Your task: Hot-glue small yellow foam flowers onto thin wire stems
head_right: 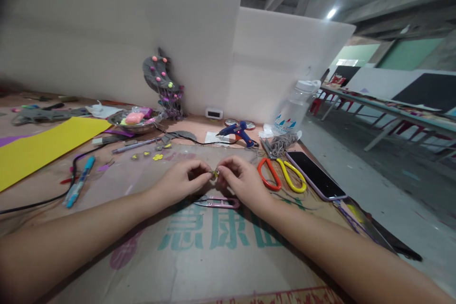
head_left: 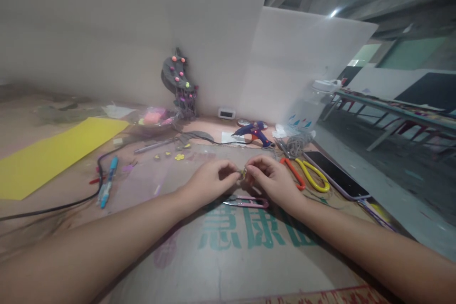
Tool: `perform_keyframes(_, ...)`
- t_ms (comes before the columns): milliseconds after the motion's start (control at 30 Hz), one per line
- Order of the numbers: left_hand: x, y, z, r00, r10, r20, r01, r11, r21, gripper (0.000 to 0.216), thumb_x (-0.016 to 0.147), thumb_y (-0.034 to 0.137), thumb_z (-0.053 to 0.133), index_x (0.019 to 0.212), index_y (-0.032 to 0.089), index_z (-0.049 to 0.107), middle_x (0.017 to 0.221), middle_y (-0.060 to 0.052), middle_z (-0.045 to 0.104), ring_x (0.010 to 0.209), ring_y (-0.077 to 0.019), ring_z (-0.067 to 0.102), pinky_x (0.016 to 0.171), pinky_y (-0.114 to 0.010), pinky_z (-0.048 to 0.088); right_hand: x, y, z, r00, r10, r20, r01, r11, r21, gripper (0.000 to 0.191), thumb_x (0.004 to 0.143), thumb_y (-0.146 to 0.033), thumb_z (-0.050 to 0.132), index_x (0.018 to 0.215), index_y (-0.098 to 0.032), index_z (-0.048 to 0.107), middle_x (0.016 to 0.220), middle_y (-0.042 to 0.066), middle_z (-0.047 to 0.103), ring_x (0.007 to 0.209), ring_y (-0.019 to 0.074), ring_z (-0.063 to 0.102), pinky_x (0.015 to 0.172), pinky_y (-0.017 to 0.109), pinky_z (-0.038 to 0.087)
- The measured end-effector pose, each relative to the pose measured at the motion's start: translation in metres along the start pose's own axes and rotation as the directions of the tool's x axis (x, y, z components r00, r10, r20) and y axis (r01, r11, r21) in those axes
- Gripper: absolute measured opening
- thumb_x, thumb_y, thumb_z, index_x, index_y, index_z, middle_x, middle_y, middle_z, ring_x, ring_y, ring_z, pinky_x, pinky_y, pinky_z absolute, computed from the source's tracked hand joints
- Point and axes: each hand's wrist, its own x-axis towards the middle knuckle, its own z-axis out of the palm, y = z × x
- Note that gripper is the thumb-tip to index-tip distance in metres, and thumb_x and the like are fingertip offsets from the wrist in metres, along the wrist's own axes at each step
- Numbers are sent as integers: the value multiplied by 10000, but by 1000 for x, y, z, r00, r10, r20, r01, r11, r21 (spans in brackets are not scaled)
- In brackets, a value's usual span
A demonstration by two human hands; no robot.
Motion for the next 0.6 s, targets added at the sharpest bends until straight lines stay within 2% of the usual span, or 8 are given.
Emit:
perform_keyframes(300, -1, -3, 1, 999, -31, 41, 34, 995, -89, 254, 846, 337, 554, 981, 178, 698, 853, -30, 729, 725, -167, 638, 651, -247, 471, 0, -2, 1, 999, 44, 23, -46, 997, 56, 219, 844, -400, 593, 860, -186, 550, 614, -20, 625, 541, 122, 610, 520, 233, 490)
perform_keyframes(500, -2, -3, 0, 998, -27, 58, 33, 993, -115, 222, 843, 346, 578, 935, 189, 705, 844, -20, 732, 757, -164, 651, 662, -243, 488, 1, -2, 2, 997, 68, 34, -69, 997, 45, 214, 830, -394, 608, 856, -188, 556, 617, -22, 618, 546, 128, 623, 499, 226, 481)
perform_keyframes(600, -2, -2, 2, 991, -77, 106, 100, 968, -231, 210, 839, 343, 582, 931, 181, 678, 837, -28, 735, 747, -168, 672, 635, -245, 511, 1, -1, 1, 997, 62, 43, -64, 997, 38, 204, 839, -387, 603, 866, -191, 555, 627, -19, 626, 549, 129, 625, 502, 228, 477)
